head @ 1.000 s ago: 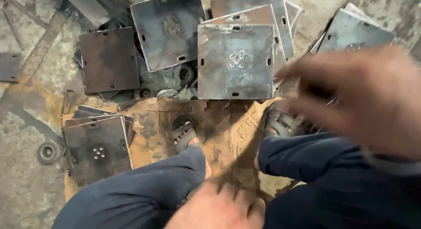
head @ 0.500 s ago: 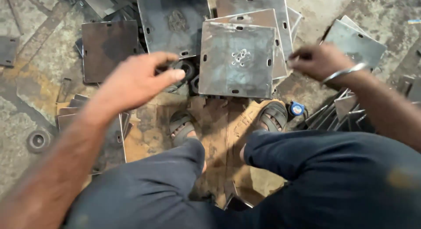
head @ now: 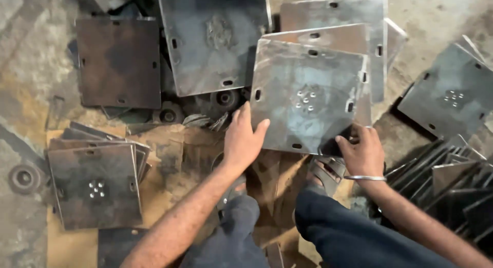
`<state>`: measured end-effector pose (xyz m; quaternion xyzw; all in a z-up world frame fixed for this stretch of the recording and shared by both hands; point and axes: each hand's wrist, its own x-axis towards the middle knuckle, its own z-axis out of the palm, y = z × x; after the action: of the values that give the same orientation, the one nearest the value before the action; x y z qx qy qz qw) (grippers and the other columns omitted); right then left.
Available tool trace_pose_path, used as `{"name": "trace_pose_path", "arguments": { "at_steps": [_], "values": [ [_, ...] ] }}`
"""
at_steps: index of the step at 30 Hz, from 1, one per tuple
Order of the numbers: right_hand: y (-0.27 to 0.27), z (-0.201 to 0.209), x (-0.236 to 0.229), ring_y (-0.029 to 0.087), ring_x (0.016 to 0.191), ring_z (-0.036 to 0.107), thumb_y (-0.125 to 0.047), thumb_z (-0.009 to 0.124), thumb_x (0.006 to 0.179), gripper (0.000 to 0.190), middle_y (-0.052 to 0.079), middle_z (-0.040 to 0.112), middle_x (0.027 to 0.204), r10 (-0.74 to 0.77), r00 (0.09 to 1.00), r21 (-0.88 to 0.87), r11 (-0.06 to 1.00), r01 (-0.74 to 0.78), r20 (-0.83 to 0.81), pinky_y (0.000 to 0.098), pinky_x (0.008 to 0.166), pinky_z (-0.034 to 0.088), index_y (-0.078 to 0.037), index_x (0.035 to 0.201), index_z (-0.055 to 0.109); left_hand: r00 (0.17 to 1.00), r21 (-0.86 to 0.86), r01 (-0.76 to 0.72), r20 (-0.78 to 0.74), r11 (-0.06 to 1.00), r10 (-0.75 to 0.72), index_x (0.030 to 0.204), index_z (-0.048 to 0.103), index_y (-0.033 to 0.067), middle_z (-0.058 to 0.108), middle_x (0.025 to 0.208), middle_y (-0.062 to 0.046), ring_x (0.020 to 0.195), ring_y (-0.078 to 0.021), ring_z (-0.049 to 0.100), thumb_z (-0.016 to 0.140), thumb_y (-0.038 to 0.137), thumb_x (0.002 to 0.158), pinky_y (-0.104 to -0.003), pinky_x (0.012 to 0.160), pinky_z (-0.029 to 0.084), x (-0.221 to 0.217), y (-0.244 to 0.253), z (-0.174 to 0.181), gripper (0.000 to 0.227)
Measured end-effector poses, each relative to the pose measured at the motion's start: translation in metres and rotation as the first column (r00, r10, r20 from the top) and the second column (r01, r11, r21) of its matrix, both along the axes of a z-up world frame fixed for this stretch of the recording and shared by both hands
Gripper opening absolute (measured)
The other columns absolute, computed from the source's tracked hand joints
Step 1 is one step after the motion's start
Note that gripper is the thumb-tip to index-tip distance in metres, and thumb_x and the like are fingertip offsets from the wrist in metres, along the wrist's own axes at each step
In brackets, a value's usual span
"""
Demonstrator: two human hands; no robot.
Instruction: Inspecting and stacking square metal plates on a workshop floor.
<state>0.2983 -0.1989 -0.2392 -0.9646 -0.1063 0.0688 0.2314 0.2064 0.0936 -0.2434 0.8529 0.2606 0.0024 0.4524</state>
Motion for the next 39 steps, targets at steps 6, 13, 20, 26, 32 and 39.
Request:
{"name": "trace_pose_path", "arguments": {
  "at_steps": [6, 13, 20, 26, 32, 39],
  "values": [
    [0.014, -0.008, -0.009, 0.038, 0.094, 0.062, -0.027, 0.084, 0.085, 0.043, 0.02, 0.06, 0.102, -0.092, 0.993, -0.031, 0.995, 0.094, 0.072, 0.0469, 0.082, 0.051, 0.003, 0.11, 0.066, 0.986, -0.085, -0.093, 0.132, 0.992, 0.103, 0.149, 0.044, -0.0038, 0.058, 0.14, -0.028, 0.127, -0.0434, 0.058, 0.07, 0.038, 0.091, -0.048, 0.102, 0.048, -0.008, -0.006, -0.008, 0.076],
    [0.01, 0.008, -0.028, 0.032, 0.088, 0.069, -0.03, 0.078, 0.094, 0.038, 0.022, 0.072, 0.1, 0.074, 0.988, 0.088, 0.994, -0.062, -0.133, 0.0448, 0.082, 0.053, 0.004, 0.111, 0.073, 0.966, -0.142, -0.226, -0.164, 0.964, 0.202, 0.126, 0.066, 0.0073, 0.073, 0.118, -0.02, 0.112, -0.038, 0.068, 0.072, 0.05, 0.083, -0.049, 0.092, 0.053, -0.023, 0.018, 0.02, 0.061],
    [0.013, -0.069, -0.03, 0.018, 0.077, 0.062, -0.017, 0.073, 0.106, 0.028, 0.013, 0.07, 0.087, 0.223, 0.84, 0.448, 0.894, 0.027, -0.495, 0.0343, 0.065, 0.047, 0.008, 0.114, 0.064, 0.968, -0.695, -0.045, 0.147, 0.718, 0.202, 0.119, 0.073, 0.0011, 0.073, 0.107, -0.004, 0.099, -0.0145, 0.065, 0.077, 0.038, 0.089, -0.035, 0.086, 0.053, -0.103, 0.082, -0.003, 0.048],
    [0.018, -0.063, -0.038, 0.014, 0.101, 0.067, -0.01, 0.069, 0.091, 0.058, 0.01, 0.071, 0.109, 0.388, 0.792, 0.488, 0.863, -0.131, -0.472, 0.0259, 0.082, 0.053, 0.004, 0.145, 0.056, 0.815, -0.663, -0.507, -0.161, 0.55, 0.557, 0.108, 0.076, 0.0023, 0.076, 0.086, 0.0, 0.071, -0.0091, 0.069, 0.068, 0.024, 0.093, -0.029, 0.063, 0.056, -0.225, 0.167, 0.094, 0.028],
    [0.0, -0.036, -0.031, 0.014, 0.076, 0.059, -0.013, 0.069, 0.096, 0.056, 0.008, 0.066, 0.095, 0.041, 0.784, 0.449, 0.837, 0.312, -0.619, 0.0275, 0.06, 0.044, -0.001, 0.15, 0.057, 0.704, -0.479, -0.564, 0.149, 0.673, 0.695, 0.124, 0.069, -0.0018, 0.072, 0.115, -0.007, 0.101, -0.0147, 0.066, 0.062, 0.026, 0.104, -0.033, 0.089, 0.052, -0.361, 0.195, 0.022, 0.034],
    [0.025, -0.001, -0.009, 0.008, 0.077, 0.058, -0.01, 0.071, 0.093, 0.04, 0.002, 0.064, 0.091, 0.132, 0.879, 0.558, 0.812, 0.168, -0.458, 0.0245, 0.066, 0.049, -0.001, 0.132, 0.065, 0.729, -0.253, -0.684, -0.267, 0.685, 0.63, 0.122, 0.068, 0.0093, 0.07, 0.102, -0.008, 0.09, -0.0212, 0.066, 0.065, 0.035, 0.105, -0.038, 0.075, 0.052, -0.497, 0.314, -0.137, 0.031]
  ]
}}
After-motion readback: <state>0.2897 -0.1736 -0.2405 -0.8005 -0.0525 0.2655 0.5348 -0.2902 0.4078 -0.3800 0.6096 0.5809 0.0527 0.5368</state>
